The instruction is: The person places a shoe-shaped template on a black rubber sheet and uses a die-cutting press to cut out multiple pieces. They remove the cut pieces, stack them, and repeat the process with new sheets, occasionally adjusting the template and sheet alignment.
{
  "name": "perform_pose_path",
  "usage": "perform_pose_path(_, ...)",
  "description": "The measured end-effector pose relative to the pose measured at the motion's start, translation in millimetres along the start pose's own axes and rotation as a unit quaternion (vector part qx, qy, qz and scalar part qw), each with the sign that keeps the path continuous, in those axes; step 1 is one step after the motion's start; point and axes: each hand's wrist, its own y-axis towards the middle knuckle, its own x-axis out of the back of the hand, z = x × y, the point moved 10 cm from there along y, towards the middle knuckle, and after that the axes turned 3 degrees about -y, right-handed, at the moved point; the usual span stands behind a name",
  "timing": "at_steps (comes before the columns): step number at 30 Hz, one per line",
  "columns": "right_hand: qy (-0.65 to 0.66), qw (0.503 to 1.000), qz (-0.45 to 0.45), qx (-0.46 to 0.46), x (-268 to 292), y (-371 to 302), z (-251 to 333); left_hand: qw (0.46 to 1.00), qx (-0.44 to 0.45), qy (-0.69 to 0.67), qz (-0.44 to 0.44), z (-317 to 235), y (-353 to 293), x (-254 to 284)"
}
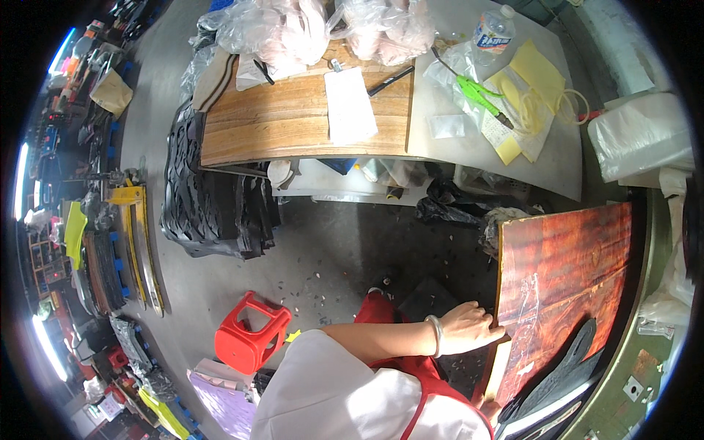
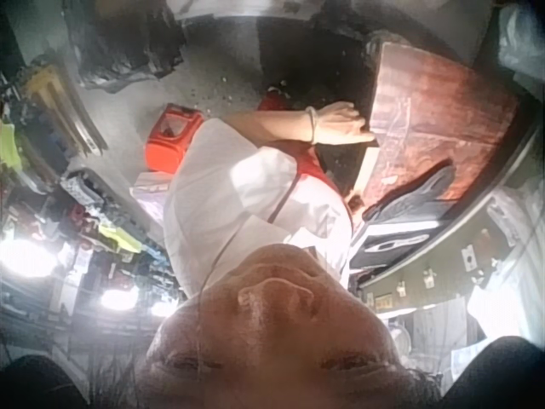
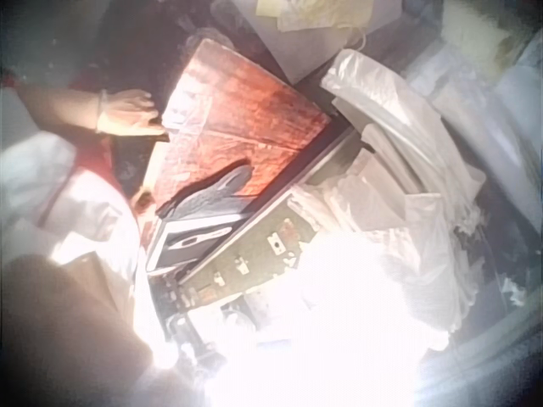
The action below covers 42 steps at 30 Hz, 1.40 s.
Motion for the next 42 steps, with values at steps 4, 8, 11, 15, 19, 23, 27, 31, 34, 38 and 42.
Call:
perform_pose_path(4,0.0,1.0,-0.009,0.017,-0.5,-2.0,4.4,1.0,-0.005,0.007,-0.01,-2.7,1.0,4.7)
perform_pose_path(8,-0.032,0.999,-0.021,0.001,-0.3,-12.2,7.8,1.0,-0.016,0.016,-0.012,-10.6,1.4,9.9)
perform_pose_path(11,-0.081,0.996,-0.022,0.016,1.2,-15.3,30.4,0.989,-0.078,-0.079,-0.099,-31.0,3.8,33.7)
perform_pose_path(15,0.154,0.986,0.059,-0.039,-1.8,1.4,45.5,0.989,-0.143,-0.029,-0.035,-80.8,22.6,22.8)
perform_pose_path(19,0.156,0.978,-0.121,-0.059,64.0,-2.3,6.5,0.972,-0.222,-0.029,0.067,-162.9,53.6,-23.3)
perform_pose_path(23,-0.029,0.9,-0.302,-0.313,143.6,-98.1,-136.9,0.937,-0.303,-0.046,0.167,-247.0,58.4,-100.8)
perform_pose_path(27,0.02,0.838,-0.312,-0.447,177.9,-181.5,-262.9,0.927,-0.293,-0.097,0.215,-321.5,63.6,-208.5)
perform_pose_path(31,0.122,0.918,-0.16,-0.342,141.6,-138.8,-322.6,0.971,-0.219,0.0,0.096,-356.7,97.6,-303.8)
perform_pose_path(34,0.149,0.942,-0.044,-0.297,102.4,-108.6,-329.5,0.983,-0.158,0.087,0.014,-361.4,109.9,-340.2)
perform_pose_path(38,0.177,0.945,-0.075,-0.264,99.7,-94.7,-331.8,0.972,-0.133,0.188,-0.041,-364.7,107.8,-355.1)
perform_pose_path(42,0.25,0.927,-0.091,-0.266,115.4,-96.7,-342.7,0.972,-0.137,0.183,-0.056,-366.7,108.0,-351.6)
